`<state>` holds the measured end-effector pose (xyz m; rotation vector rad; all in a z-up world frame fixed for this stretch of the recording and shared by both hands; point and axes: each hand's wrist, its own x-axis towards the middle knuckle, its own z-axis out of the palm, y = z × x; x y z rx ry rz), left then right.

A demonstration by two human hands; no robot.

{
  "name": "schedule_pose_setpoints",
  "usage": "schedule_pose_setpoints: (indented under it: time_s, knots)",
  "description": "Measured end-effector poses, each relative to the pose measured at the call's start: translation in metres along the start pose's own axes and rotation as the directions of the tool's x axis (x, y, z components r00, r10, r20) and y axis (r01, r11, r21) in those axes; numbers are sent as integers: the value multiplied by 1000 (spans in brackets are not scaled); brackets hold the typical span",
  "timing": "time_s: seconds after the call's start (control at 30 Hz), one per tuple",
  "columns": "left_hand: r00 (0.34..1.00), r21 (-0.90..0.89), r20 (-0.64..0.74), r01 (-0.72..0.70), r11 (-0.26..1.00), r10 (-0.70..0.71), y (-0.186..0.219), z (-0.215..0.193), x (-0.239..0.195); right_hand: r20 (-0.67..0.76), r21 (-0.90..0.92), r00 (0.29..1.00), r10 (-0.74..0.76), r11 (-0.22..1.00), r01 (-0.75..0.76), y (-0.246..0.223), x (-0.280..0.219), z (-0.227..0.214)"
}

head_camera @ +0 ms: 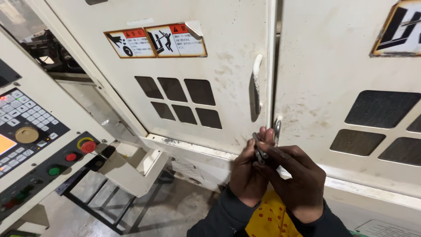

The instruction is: The person sits on the floor and handles cylindrical metal parts, picking them up from a tray, inspecting them, and placing them back into the tray. The person also opens and closes the door of a nearby machine.

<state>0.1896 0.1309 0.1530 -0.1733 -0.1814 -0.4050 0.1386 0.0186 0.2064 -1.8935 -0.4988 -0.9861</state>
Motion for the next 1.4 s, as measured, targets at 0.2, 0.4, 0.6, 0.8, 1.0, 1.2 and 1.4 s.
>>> schedule_pose_setpoints:
  time_s: [0.2,0.4,0.6,0.8,1.0,1.2,1.4]
  knots:
    - [999,-23,-26,-26,999,26,6,1,-1,77,-62,995,65,996,-60,4,3,4]
    - [999,-5,-32,11,1000,-11,9,6,-4,131,27,988,79,996,-83,2,6,5]
    - [994,247,-86,-49,968,72,15,4,-5,119,65,992,43,997,-51,3,7,14]
    - [998,185,-56,26,982,-16,23,7,-6,147,37,986,72,996,-78,6,6,11]
    - [995,767,93,-100,634,44,20,13,-16,275,-156,699,660,748,-645,49,-35,0]
    - [979,985,171,-165,56,-111,10,20,-11,244,11,686,685,706,-708,115,-84,13]
    - [724,756,644,-553,-351,246,34,37,44,8,402,663,748,605,-687,132,-89,6]
